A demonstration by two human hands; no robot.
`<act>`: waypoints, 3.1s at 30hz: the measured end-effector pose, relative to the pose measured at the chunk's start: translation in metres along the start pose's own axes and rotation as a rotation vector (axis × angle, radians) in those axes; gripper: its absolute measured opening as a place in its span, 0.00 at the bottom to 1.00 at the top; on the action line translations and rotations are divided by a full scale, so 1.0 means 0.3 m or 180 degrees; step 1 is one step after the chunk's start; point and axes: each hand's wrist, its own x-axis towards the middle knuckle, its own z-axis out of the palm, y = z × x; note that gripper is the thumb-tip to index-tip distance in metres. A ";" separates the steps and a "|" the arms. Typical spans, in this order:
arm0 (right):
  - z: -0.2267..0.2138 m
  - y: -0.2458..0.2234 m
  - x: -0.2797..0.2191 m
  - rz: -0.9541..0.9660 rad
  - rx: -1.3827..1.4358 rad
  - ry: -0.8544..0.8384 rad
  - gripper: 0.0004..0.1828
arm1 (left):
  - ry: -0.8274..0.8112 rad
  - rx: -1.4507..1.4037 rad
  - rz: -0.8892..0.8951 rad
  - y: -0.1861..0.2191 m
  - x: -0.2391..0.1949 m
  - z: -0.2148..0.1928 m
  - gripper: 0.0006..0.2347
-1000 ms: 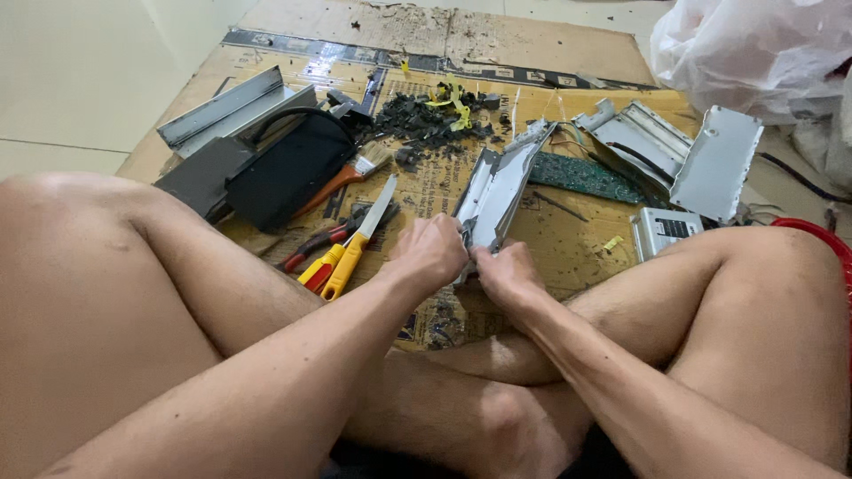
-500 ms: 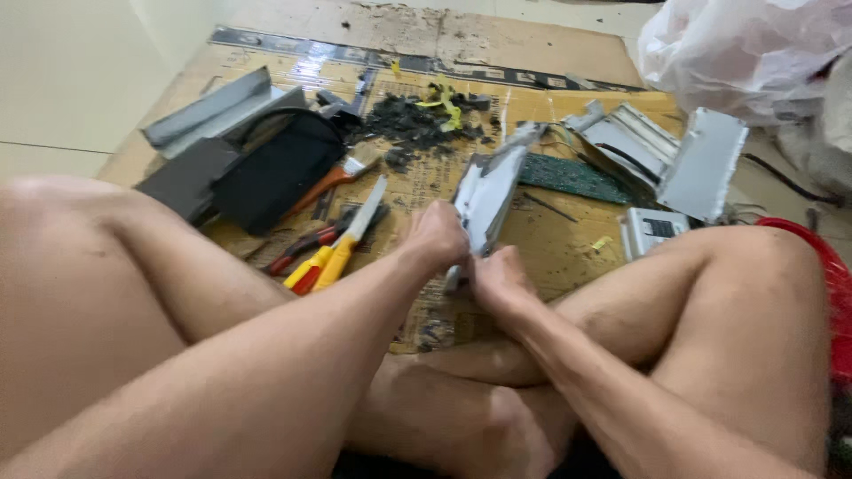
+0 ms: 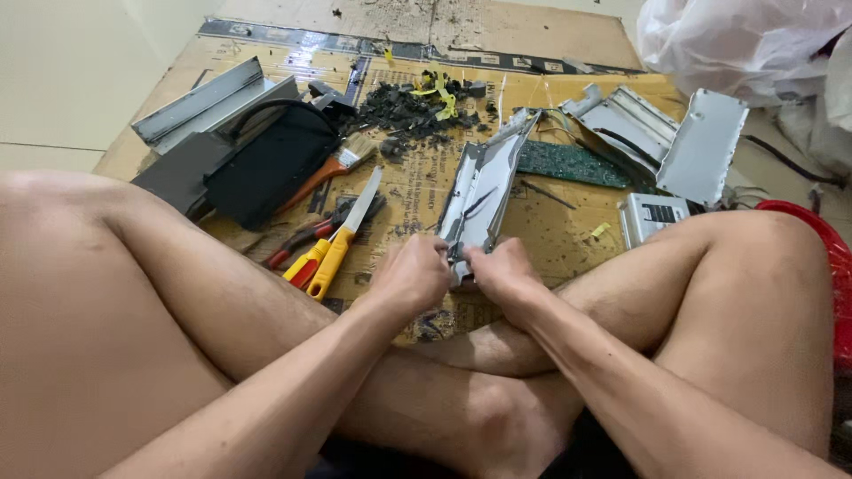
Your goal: The person sits on the floor and uses a yellow utility knife to scrape and pry apart a white plastic electronic housing. They repeatedly cut along seams and edges to separate the casing into pieces.
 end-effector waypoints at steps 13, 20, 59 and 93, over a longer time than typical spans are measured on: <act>0.020 0.020 0.035 0.0145 0.0134 -0.0152 0.33 | -0.0247 -0.0147 -0.0147 -0.020 0.063 0.032 0.16; -0.026 -0.021 0.002 0.0067 0.0256 -0.0240 0.30 | 0.0021 0.0013 -0.0052 0.019 0.159 0.048 0.14; 0.035 0.028 0.052 -0.0036 0.0513 -0.0266 0.27 | -0.0028 0.0574 -0.0147 -0.037 -0.019 -0.019 0.14; 0.054 0.034 0.132 -0.0134 0.0179 -0.0069 0.29 | 0.0273 0.0745 -0.0107 0.074 -0.041 -0.030 0.14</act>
